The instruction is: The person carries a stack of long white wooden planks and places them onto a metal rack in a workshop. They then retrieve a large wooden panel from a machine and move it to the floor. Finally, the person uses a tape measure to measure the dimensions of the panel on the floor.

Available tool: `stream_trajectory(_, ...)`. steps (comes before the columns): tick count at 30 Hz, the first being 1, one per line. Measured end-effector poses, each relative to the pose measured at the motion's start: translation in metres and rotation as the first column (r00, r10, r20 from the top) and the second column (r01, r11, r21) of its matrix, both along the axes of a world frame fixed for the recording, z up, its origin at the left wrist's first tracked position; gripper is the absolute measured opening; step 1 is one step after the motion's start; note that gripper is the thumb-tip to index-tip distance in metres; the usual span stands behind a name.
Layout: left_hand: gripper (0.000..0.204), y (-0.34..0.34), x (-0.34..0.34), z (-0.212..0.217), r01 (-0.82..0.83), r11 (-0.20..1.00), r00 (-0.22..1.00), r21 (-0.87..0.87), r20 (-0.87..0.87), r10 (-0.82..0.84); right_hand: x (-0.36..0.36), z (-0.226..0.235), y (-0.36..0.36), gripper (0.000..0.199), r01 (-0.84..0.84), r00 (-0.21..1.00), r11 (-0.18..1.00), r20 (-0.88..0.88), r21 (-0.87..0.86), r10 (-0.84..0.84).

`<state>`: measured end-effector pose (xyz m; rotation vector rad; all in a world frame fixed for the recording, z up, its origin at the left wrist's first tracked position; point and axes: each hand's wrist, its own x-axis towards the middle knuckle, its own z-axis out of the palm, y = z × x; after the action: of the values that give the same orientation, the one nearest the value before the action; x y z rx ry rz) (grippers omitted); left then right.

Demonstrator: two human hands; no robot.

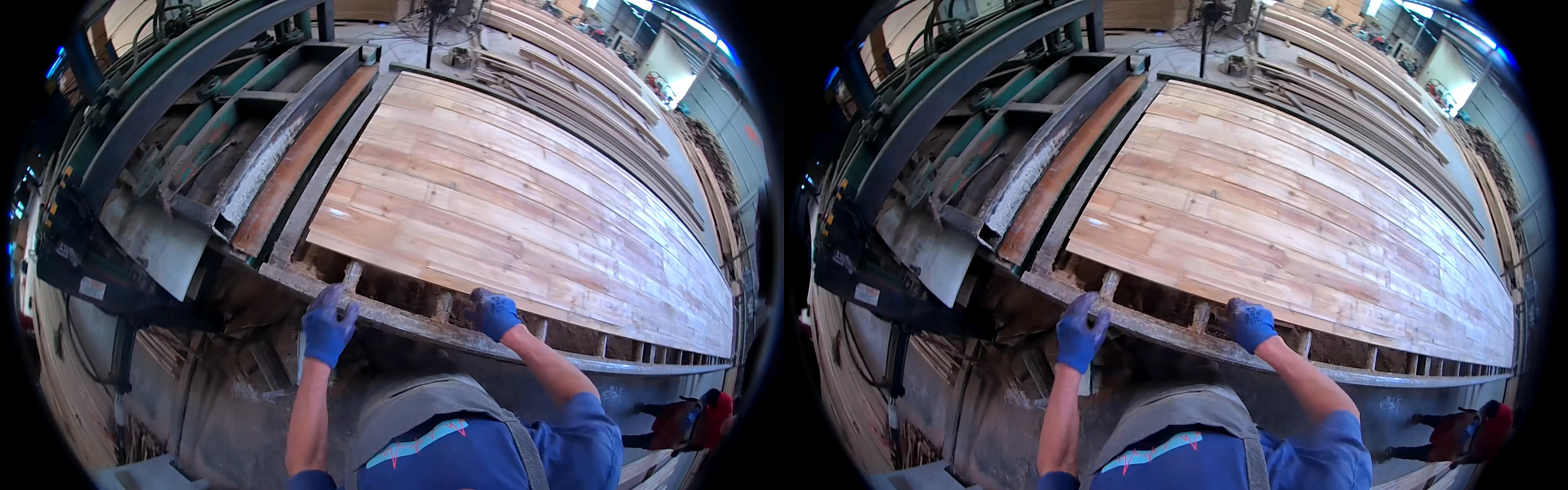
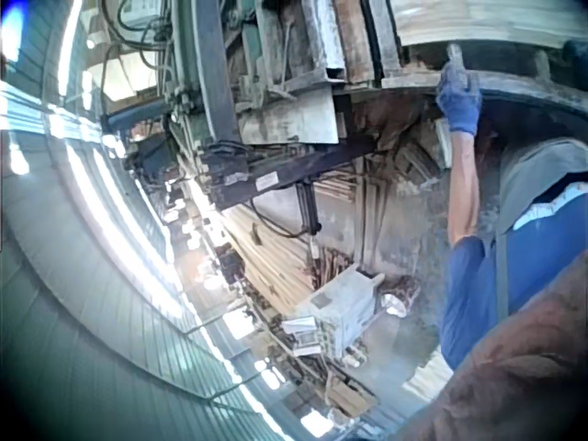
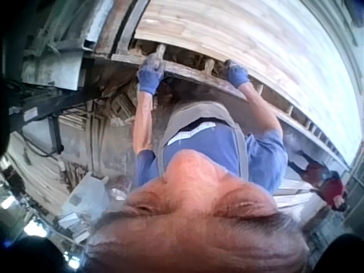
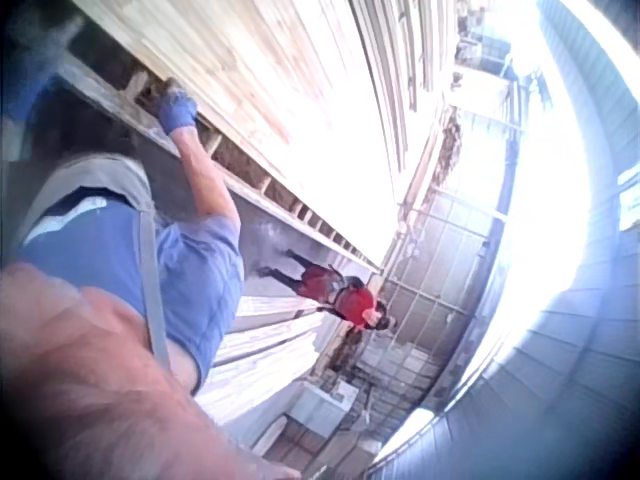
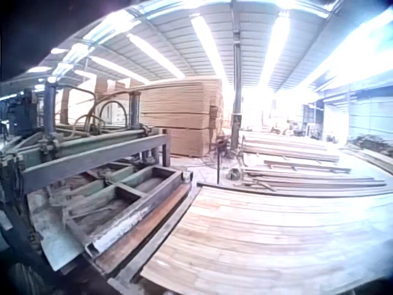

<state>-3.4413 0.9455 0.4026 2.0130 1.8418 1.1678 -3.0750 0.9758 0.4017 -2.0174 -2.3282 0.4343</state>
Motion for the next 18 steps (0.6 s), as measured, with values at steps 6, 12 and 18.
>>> stream_trajectory(6, 0.022, 0.004, -0.009, -0.01, -0.02, 0.992, 0.995, -0.128, -0.099, 0.008, 0.004, -0.029, 0.011, 0.029, -0.035, 0.996, 0.984, -0.073, 0.177, 0.049)
stream_trajectory(12, 0.031, 0.085, 0.072, -0.047, 0.166, 0.973, 0.919, -0.163, -0.332, -0.213, 0.005, -0.035, 0.012, 0.015, 0.072, 0.99, 0.96, -0.138, 0.269, -0.036)
stream_trajectory(18, 0.021, 0.114, 0.084, -0.082, 0.228, 0.956, 0.907, -0.182, -0.317, -0.277, 0.003, -0.037, 0.021, 0.012, 0.076, 0.974, 0.908, -0.225, 0.411, 0.02)
